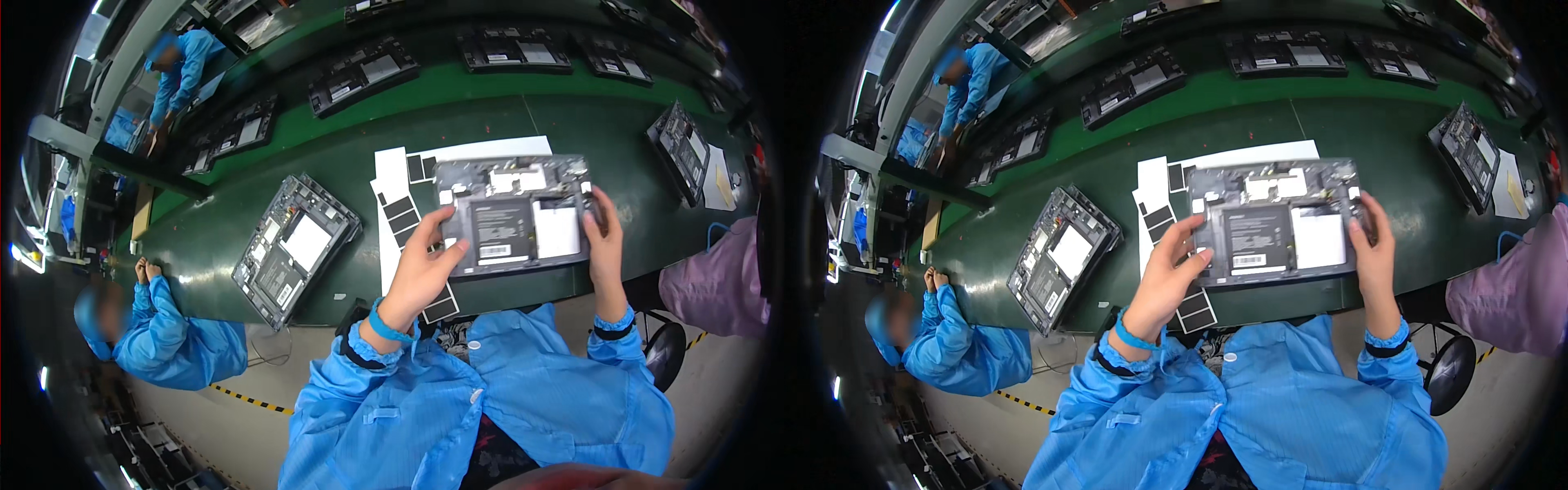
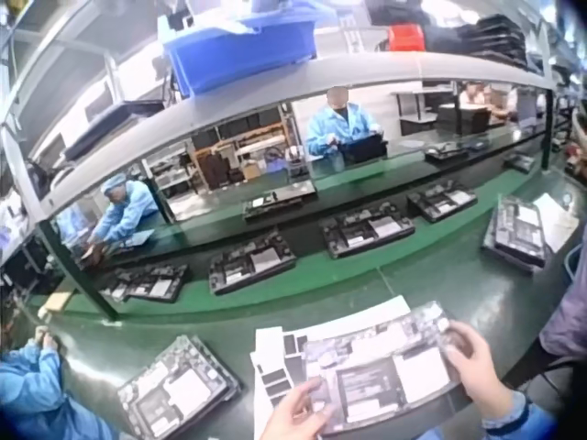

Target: Assembling and inspecting internal components of laptops on a production line.

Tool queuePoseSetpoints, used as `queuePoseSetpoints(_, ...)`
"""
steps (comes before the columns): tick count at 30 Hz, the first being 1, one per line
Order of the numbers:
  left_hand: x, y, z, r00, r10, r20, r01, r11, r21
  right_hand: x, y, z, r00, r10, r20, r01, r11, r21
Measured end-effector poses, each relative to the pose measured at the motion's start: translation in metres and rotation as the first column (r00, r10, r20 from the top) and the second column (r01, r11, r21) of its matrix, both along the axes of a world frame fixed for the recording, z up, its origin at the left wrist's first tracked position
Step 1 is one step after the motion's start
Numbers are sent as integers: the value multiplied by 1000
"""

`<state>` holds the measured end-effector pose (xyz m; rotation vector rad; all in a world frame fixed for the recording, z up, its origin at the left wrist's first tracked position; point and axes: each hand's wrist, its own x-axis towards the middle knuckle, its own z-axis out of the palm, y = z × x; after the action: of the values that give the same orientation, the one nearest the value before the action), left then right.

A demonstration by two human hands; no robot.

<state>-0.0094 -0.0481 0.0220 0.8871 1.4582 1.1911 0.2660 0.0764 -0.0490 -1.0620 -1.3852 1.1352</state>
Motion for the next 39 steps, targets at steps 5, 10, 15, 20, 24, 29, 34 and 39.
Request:
queuePoseSetpoints(5, -50, 78, 72, 932, -48, -359, 98, 988, 123, 5, 19, 52, 889, -85, -450, -43, 963, -267)
queuePoseSetpoints(10, -235, 210, 53, 803, 360, -475, -425, 905, -31, 9, 14, 56, 867, -167, -469, 53, 968, -246)
queuePoseSetpoints(15, -311, 232, -60, 886, 429, -173, -462, 844, -271, 23, 2, 37, 839, -273, -471, 169, 953, -252)
queuePoseSetpoints(20, -360, 253, -78, 837, 246, -489, -472, 776, -418, 18, 4, 38, 803, -313, -506, 171, 936, -308)
queuePoseSetpoints(24, -399, 271, -77, 686, 565, 457, -433, 823, -367, -14, 34, 62, 817, -188, -545, 66, 970, -236)
queuePoseSetpoints(29, -357, 194, 40, 881, 445, 164, -462, 883, 88, -120, 102, 72, 860, -56, -507, -61, 975, -213)
queuePoseSetpoints(34, -294, 27, 121, 854, 478, 203, -515, 831, 209, -246, 175, 40, 911, -94, -402, 5, 976, -217)
queuePoseSetpoints(39, -239, -142, 91, 770, 585, 253, -637, 717, 281, -348, 236, -14, 999, -8, 44, 10, 999, -31)
